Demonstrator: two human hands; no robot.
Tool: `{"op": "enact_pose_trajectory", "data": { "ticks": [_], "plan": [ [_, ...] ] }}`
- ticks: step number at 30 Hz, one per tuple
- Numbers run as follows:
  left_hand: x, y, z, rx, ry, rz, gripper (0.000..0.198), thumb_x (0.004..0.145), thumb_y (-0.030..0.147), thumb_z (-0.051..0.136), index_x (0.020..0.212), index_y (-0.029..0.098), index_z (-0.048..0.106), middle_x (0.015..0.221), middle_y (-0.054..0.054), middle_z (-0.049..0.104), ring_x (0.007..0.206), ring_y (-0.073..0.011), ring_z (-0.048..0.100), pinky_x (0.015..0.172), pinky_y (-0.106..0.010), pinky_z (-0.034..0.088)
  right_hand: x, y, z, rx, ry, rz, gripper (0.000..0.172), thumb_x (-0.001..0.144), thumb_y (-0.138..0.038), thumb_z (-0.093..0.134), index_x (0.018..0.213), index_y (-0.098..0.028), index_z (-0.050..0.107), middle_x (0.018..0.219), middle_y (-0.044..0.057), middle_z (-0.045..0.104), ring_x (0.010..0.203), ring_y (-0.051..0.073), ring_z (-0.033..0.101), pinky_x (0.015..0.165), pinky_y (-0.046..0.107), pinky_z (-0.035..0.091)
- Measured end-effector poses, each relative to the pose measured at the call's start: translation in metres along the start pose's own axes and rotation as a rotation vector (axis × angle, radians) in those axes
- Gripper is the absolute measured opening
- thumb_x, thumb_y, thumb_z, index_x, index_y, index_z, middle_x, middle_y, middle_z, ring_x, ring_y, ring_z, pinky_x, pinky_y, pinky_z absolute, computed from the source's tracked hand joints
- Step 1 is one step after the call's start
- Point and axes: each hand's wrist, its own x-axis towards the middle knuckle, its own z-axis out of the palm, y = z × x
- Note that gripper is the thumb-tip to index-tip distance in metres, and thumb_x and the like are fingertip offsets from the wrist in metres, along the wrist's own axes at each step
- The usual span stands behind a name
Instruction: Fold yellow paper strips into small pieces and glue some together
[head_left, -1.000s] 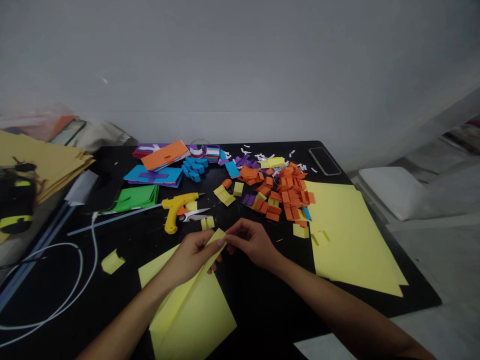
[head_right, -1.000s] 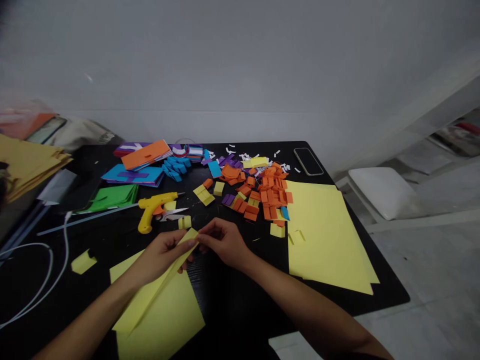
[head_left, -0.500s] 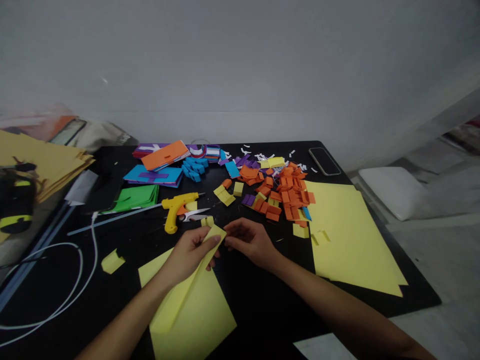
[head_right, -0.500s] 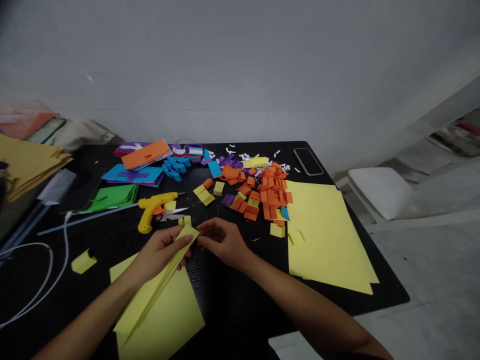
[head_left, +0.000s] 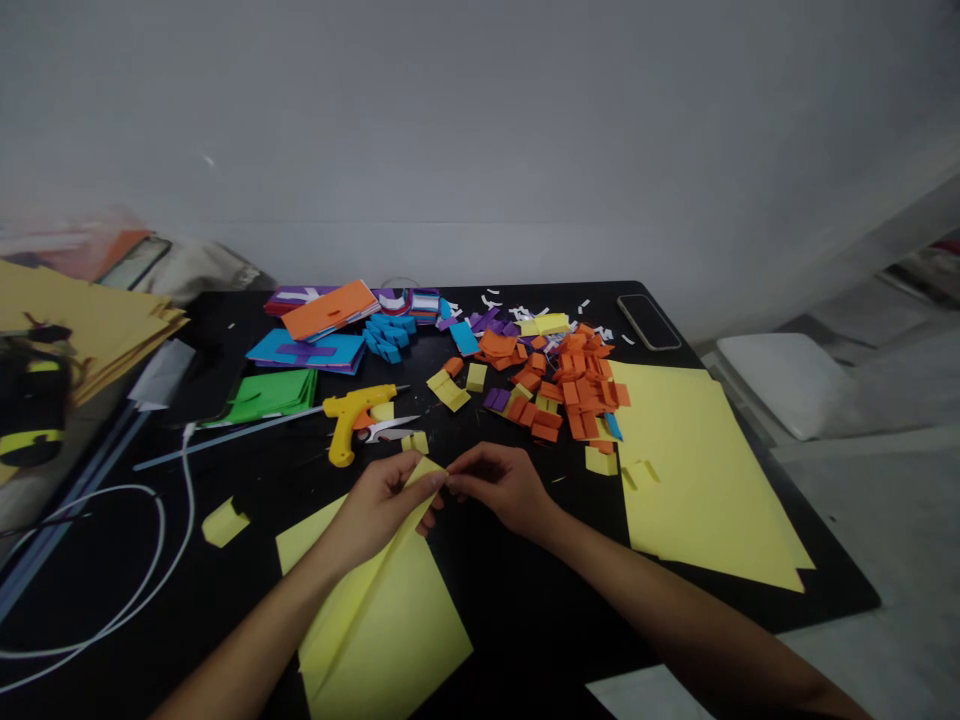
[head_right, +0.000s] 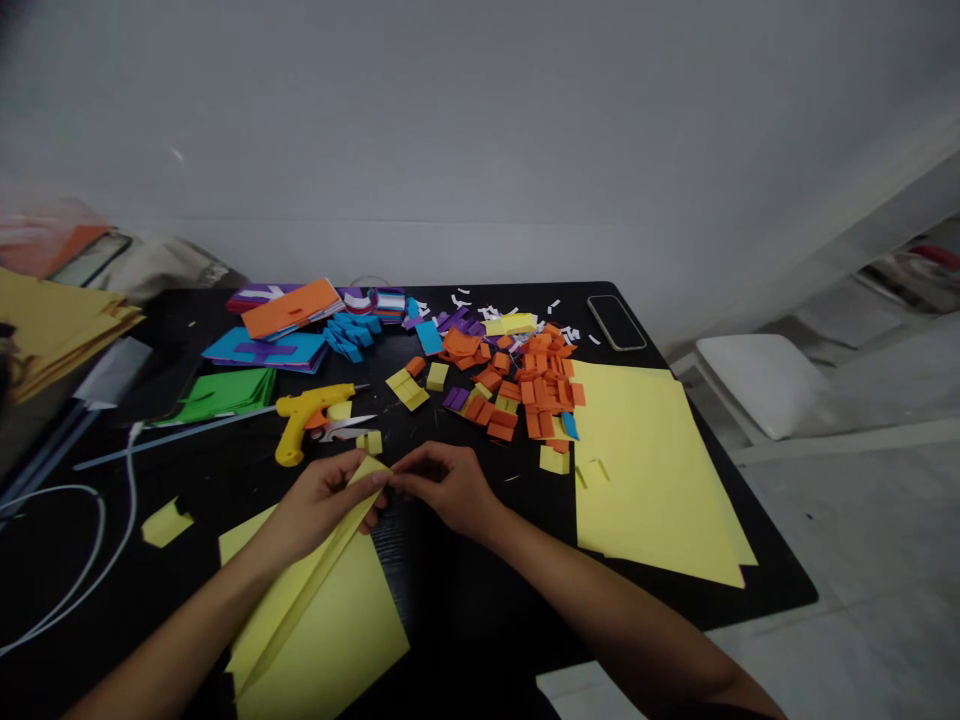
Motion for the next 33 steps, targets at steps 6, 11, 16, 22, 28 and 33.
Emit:
{"op": "enact_pose_trajectory", "data": {
  "ticks": [6,11,16,22,28,33],
  "plan": [
    [0.0008,-0.0031,-0.0022,-0.009,-0.017,-0.018,0.042,0.086,0.055,0.074,0.081,0.013,0.068,0.071,-0.002,0.069,0.055,-0.0126,0.065,0.053,-0.023,0.053,-0.0006,-0.0024,0.0008,0.014,-0.005,0.002,0.021,0.075,-0.034,0.088,0.086,-0.018,0.079,0.075,0.0,0.075,0.061,0.012,0.067,0.063,0.025,0.055],
    [-0.0006,-0.0041,-0.0024,-0.037,-0.022,-0.045,0.043,0.085,0.056,0.075,0.082,0.013,0.068,0.071,-0.002,0.069,0.054,-0.0123,0.065,0.052,-0.022,0.053,-0.0003,-0.0008,0.0003,-0.008,0.001,-0.013,0.02,0.075,-0.034,0.088,0.086,-0.019,0.08,0.075,0.001,0.076,0.06,0.013,0.067,0.062,0.025,0.055],
    [-0.0008,-0.0054,-0.0021,-0.069,-0.021,-0.076,0.043,0.083,0.056,0.077,0.083,0.013,0.068,0.07,-0.002,0.069,0.054,-0.0119,0.065,0.051,-0.022,0.053,-0.0002,0.0019,0.0001,-0.041,0.014,-0.029,0.019,0.076,-0.035,0.087,0.085,-0.019,0.081,0.074,0.001,0.077,0.06,0.013,0.067,0.061,0.025,0.054],
    [-0.0012,-0.0068,-0.0027,-0.129,-0.03,-0.101,0.04,0.084,0.053,0.078,0.083,0.014,0.068,0.069,-0.001,0.07,0.054,-0.0115,0.065,0.052,-0.021,0.054,-0.0007,0.0028,0.0004,-0.092,0.028,-0.058,0.02,0.076,-0.037,0.087,0.083,-0.019,0.081,0.076,0.002,0.077,0.064,0.015,0.068,0.059,0.024,0.054],
    [-0.0014,-0.0039,-0.0018,-0.146,-0.022,-0.139,0.039,0.08,0.05,0.082,0.082,0.014,0.068,0.068,-0.002,0.07,0.056,-0.0118,0.066,0.054,-0.022,0.054,-0.0008,0.0035,0.0,-0.113,0.035,-0.08,0.02,0.076,-0.038,0.087,0.083,-0.02,0.082,0.076,0.002,0.077,0.066,0.015,0.068,0.059,0.024,0.054],
    [-0.0022,-0.0016,-0.001,-0.157,-0.018,-0.151,0.04,0.079,0.051,0.083,0.082,0.014,0.069,0.067,-0.002,0.07,0.055,-0.012,0.066,0.054,-0.022,0.054,-0.0015,0.0017,0.0003,-0.129,0.039,-0.079,0.018,0.076,-0.037,0.087,0.082,-0.021,0.082,0.076,0.002,0.077,0.064,0.015,0.068,0.06,0.025,0.055]
  ]
}}
